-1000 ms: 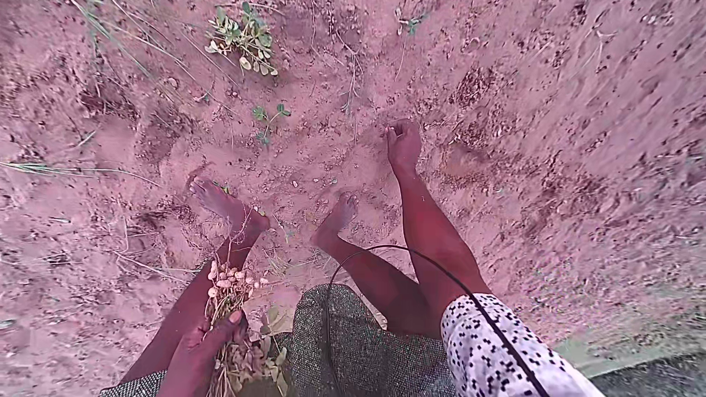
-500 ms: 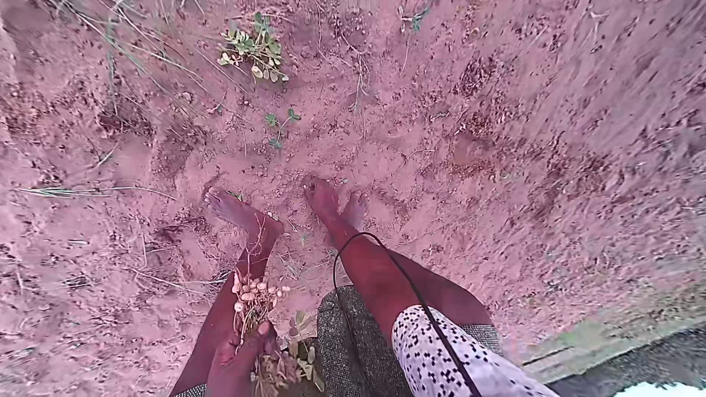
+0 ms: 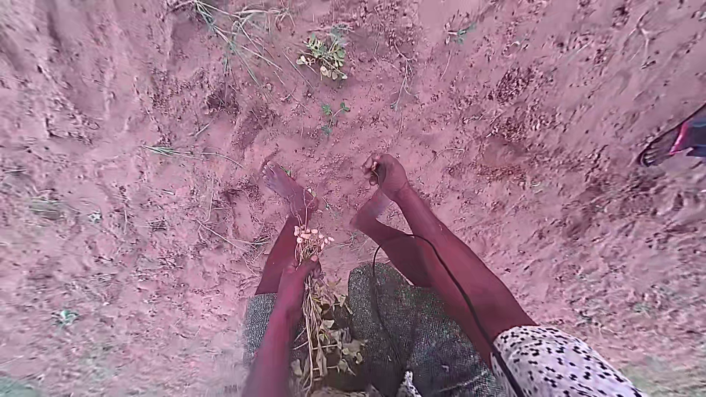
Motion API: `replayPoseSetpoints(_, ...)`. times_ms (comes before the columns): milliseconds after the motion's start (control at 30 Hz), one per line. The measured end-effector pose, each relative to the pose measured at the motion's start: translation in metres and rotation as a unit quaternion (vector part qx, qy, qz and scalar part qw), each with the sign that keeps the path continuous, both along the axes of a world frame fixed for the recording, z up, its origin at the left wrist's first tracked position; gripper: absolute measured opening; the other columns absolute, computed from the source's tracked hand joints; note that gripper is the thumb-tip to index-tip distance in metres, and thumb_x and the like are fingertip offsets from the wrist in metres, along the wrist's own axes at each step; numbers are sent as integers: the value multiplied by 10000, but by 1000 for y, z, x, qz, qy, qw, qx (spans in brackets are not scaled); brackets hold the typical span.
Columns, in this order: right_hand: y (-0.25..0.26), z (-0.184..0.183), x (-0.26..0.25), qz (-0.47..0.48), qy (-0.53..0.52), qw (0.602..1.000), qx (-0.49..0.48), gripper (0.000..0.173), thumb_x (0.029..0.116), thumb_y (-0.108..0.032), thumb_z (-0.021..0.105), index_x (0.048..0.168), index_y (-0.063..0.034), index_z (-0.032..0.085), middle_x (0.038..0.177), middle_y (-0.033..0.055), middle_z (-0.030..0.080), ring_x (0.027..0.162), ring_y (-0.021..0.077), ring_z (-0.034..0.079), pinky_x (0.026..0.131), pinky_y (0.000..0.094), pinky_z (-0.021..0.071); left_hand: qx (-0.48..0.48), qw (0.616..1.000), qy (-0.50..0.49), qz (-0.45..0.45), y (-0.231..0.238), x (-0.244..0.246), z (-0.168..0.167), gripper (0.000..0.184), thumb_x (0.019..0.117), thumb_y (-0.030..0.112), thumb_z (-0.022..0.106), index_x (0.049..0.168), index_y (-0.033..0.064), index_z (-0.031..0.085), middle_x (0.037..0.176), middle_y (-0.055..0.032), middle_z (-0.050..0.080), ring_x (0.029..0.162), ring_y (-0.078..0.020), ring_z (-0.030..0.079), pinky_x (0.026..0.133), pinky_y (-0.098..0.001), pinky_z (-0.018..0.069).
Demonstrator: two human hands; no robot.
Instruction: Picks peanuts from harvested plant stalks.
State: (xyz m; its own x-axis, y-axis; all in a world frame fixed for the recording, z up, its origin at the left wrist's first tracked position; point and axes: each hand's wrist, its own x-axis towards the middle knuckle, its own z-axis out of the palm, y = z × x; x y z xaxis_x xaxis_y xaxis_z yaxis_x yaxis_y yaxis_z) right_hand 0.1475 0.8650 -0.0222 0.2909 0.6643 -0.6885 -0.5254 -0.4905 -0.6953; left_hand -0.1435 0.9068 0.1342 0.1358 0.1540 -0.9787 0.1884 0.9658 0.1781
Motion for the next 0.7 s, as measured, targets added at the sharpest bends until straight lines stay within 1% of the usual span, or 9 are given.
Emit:
replayPoseSetpoints(33, 5, -14, 5, -11, 11, 1000, 22, 427, 1076, -242, 302, 763, -110, 561, 671, 1, 624, 507, 43, 512, 436, 195, 375, 5, 1000, -23, 13, -3, 0, 2, 114, 1014, 90, 510, 1071, 17, 577, 702, -12, 573, 635, -109, 580, 653, -276, 544)
replayPoseSetpoints(100, 33, 22, 12, 38, -2, 999, -22, 479, 1111, -304, 354, 659, -187, 460, 535, -94, 437, 423, 16, 342, 404, 195, 269, 23, 996, -71, 38, -5, 2, 15, 136, 1010, 101, 503, 1099, 19, 566, 709, 2, 571, 637, -92, 582, 659, -259, 544)
replayPoseSetpoints(167, 57, 83, 18, 144, -38, 988, -42, 386, 1113, -267, 383, 790, -122, 535, 555, -71, 430, 439, 45, 386, 427, 216, 337, 53, 991, -111, 54, 4, 10, 36, 147, 1002, 109, 517, 1113, 24, 562, 702, 13, 567, 628, -84, 579, 655, -256, 544)
replayPoseSetpoints(200, 65, 113, 22, 197, -41, 979, -44, 313, 1110, -229, 404, 920, -71, 595, 606, -33, 506, 482, 72, 485, 452, 233, 425, 68, 987, -134, 56, 15, 16, 49, 189, 997, 114, 530, 1159, 18, 552, 715, 11, 570, 642, -90, 585, 673, -271, 551)
replayPoseSetpoints(300, 71, 208, 18, 260, 20, 962, -81, 268, 1109, -255, 426, 1088, -88, 635, 925, 27, 702, 677, 93, 632, 540, 236, 495, 106, 980, -166, 15, 62, 35, 115, 269, 998, 93, 564, 1247, -7, 546, 845, -28, 657, 741, -104, 641, 749, -290, 577)
replayPoseSetpoints(400, 87, 292, -4, 244, 75, 966, -41, 390, 1086, -383, 373, 1213, -100, 610, 987, -3, 695, 714, 77, 621, 558, 228, 487, 154, 961, -199, -112, 123, 41, 185, 476, 986, 144, 617, 1407, -32, 483, 1089, -86, 692, 914, -137, 673, 867, -329, 577)
replayPoseSetpoints(500, 129, 372, -27, 198, 26, 976, 86, 685, 974, -596, 576, 1420, -89, 460, 998, -28, 611, 757, 42, 548, 636, 225, 455, 194, 931, -253, -178, 181, 55, 246, 471, 996, 147, 595, 1419, -16, 468, 983, -60, 704, 832, -134, 681, 811, -327, 590)
replayPoseSetpoints(633, 192, 441, -53, 157, -78, 969, 175, 744, 918, -559, 688, 1363, 8, 507, 1218, 68, 613, 1065, 88, 612, 931, 292, 536, 225, 919, -273, -173, 239, 58, 304, 374, 989, 147, 562, 1336, 12, 523, 833, -37, 674, 744, -133, 656, 754, -322, 576)
replayPoseSetpoints(700, 221, 458, -48, 183, -138, 954, 191, 619, 957, -490, 665, 1303, 12, 560, 1198, 97, 623, 1050, 105, 620, 931, 307, 535, 241, 917, -272, -163, 267, 63, 325, 276, 986, 160, 548, 1233, 38, 577, 761, -16, 654, 681, -114, 638, 698, -294, 568)
